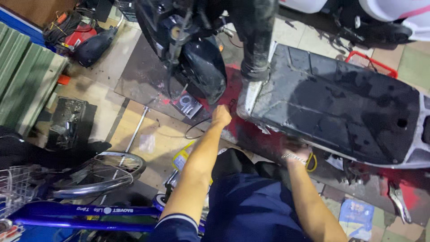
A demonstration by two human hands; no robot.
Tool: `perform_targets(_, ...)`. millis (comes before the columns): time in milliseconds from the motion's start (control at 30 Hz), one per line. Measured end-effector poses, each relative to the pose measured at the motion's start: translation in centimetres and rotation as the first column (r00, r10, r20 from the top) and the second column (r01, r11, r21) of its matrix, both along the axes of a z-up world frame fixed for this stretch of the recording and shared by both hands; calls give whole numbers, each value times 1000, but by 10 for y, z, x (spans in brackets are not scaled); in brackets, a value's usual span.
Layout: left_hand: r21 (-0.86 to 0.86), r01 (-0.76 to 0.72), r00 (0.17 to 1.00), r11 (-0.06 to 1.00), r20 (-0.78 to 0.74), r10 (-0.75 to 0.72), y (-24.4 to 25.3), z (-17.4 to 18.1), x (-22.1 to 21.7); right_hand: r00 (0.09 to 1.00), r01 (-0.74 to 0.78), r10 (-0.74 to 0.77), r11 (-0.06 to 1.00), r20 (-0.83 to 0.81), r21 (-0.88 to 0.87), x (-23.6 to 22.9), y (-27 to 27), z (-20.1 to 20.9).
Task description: The person works on a scooter in a workshop, using pliers to adjust a cable near the rear wheel and then routing a wire along the handlebars. The person manipulates the scooter's brake or throttle cable and secures it with a zip tie.
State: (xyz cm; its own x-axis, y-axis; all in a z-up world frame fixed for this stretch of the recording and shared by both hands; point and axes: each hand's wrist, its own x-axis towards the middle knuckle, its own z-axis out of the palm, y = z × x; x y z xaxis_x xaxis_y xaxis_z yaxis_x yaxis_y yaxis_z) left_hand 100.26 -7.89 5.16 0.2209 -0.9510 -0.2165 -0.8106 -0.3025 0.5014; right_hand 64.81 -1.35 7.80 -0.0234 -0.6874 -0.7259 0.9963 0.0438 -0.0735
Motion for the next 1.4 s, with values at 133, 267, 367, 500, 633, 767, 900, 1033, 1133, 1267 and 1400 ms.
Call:
perform_targets(133, 11, -73, 997, 997, 22, 73, -6, -32, -6, 987, -137, 140, 989, -80, 46, 77, 6, -9)
perform_targets(267, 76, -71, 995, 995, 70, 66, -17, -47, -16, 973, -227, 228, 973, 21, -32, 133, -11, -15)
perform_targets(367, 28, -77, 990, 997, 119, 73, -22, -47, -15, 975, -221, 222, 974, 20, -48, 162, -24, -15)
perform_targets(500, -9, -159, 987, 987, -14, 159, -20, -57, -12, 991, -130, 130, 991, 31, 10, 188, -26, -14)
perform_targets(633, -13, -10, 999, 1000, -45, 10, -52, -63, -2, 998, -64, 63, 997, -32, -51, 222, -51, -18)
perform_targets(767, -98, -59, 995, 993, -82, 51, -83, -67, -2, 995, 29, -11, 984, 99, -175, 253, -65, -42)
perform_targets(900, -247, -125, 990, 961, -94, 104, -100, -67, 0, 994, 57, -30, 965, 109, -255, 274, -102, -55)
perform_targets(1033, -208, -133, 981, 969, -167, 98, -110, -68, -3, 995, 80, -62, 955, 73, -284, 269, -110, -62)
perform_targets(1133, -199, -144, 978, 969, -176, 110, -110, -74, 0, 993, 108, -92, 960, 72, -258, 267, -97, -69)
perform_targets(1267, -214, -144, 976, 966, -191, 103, -121, -84, -2, 990, 130, -112, 952, 81, -278, 263, -108, -82)
perform_targets(1400, -201, -114, 974, 973, -216, 70, -111, -95, -16, 986, 159, -137, 949, 100, -272, 258, -108, -102)
